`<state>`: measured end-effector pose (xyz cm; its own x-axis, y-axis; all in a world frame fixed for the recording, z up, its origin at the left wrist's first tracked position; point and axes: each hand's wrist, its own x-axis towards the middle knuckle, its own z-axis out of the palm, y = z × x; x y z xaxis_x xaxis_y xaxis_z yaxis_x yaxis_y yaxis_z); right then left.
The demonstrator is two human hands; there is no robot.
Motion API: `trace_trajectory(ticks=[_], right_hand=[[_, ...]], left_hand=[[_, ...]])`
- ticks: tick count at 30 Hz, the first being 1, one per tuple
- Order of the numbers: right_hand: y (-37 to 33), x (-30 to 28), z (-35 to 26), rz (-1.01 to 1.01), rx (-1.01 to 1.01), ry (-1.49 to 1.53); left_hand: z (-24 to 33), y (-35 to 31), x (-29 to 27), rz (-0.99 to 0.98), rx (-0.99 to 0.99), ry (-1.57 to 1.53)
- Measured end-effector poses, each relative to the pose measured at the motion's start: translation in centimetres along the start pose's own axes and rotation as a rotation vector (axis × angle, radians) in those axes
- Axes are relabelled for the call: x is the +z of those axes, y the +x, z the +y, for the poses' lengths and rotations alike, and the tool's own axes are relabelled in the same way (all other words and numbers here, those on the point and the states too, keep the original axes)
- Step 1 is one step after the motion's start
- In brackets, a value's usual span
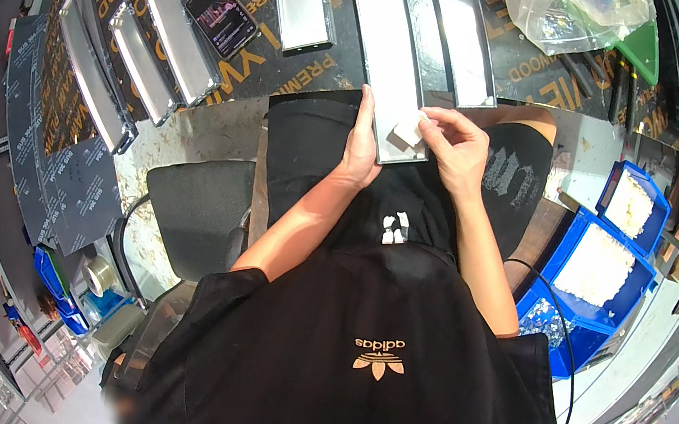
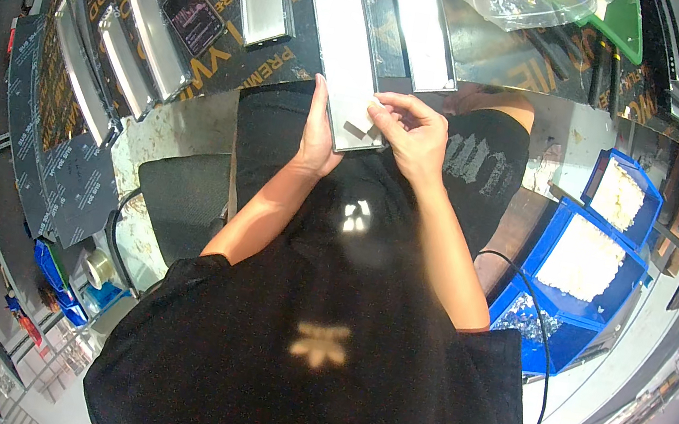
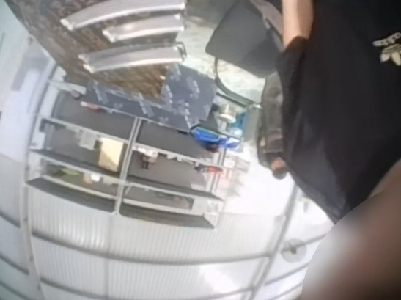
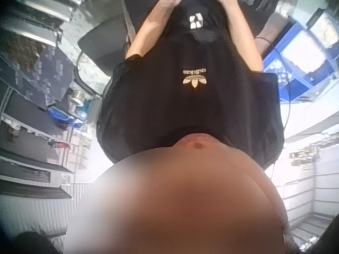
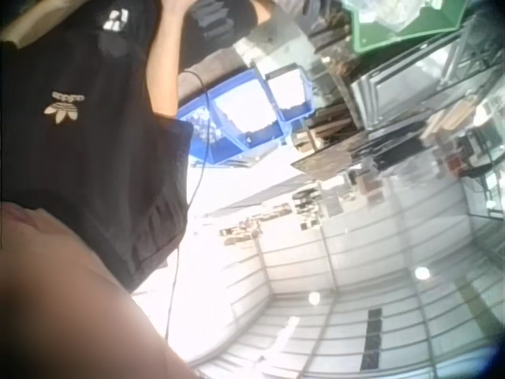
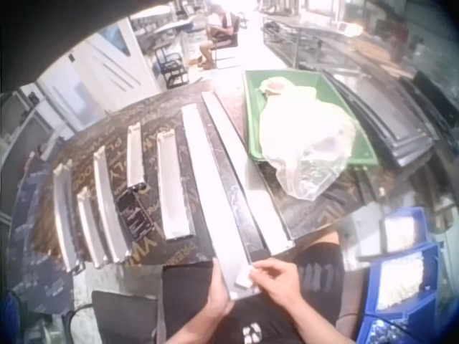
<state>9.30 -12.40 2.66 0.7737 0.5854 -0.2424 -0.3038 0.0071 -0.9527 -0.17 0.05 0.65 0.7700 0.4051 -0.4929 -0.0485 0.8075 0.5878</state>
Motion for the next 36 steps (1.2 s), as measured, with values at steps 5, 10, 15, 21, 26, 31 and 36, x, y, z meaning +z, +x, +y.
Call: trace_trajectory(ticks=[5,10,15,21,26,31,36], right_hand=[[-0.1,-0.1,-0.2,-0.01,0.003,-0.029],[-0.1,-0.3,-0.2,-0.038,-0.095,-0.127],[-0.1,-0.9,-0.2,-0.112,-0.095,-0.101],[0.2,-1.2,0.1,-0.137,-0.062,-0.016],[0.1,-1.0,-0.3,-0.143,-0.074,-0.064],[0.0,-0.7,-1.8,-0.144,-0.009,-0.169],[-0.2,-0.8,-4.3,-0.178,0.002,-0.403]], left_hand=[[-0.2,-0.1,-0.1,0.006,0.006,-0.022],[0.1,-0.2,-0.1,-0.017,-0.011,-0.021],[0.2,-0.4,0.0,-0.018,0.006,0.0],[0.1,-0.4,0.2,0.011,0.019,-0.003],[-0.1,-0.3,0.1,0.035,0.03,0.009],[-0.1,-0.1,-0.2,0.01,-0.011,-0.02],[0.2,-0.3,-0.1,-0.029,-0.009,-0.008]])
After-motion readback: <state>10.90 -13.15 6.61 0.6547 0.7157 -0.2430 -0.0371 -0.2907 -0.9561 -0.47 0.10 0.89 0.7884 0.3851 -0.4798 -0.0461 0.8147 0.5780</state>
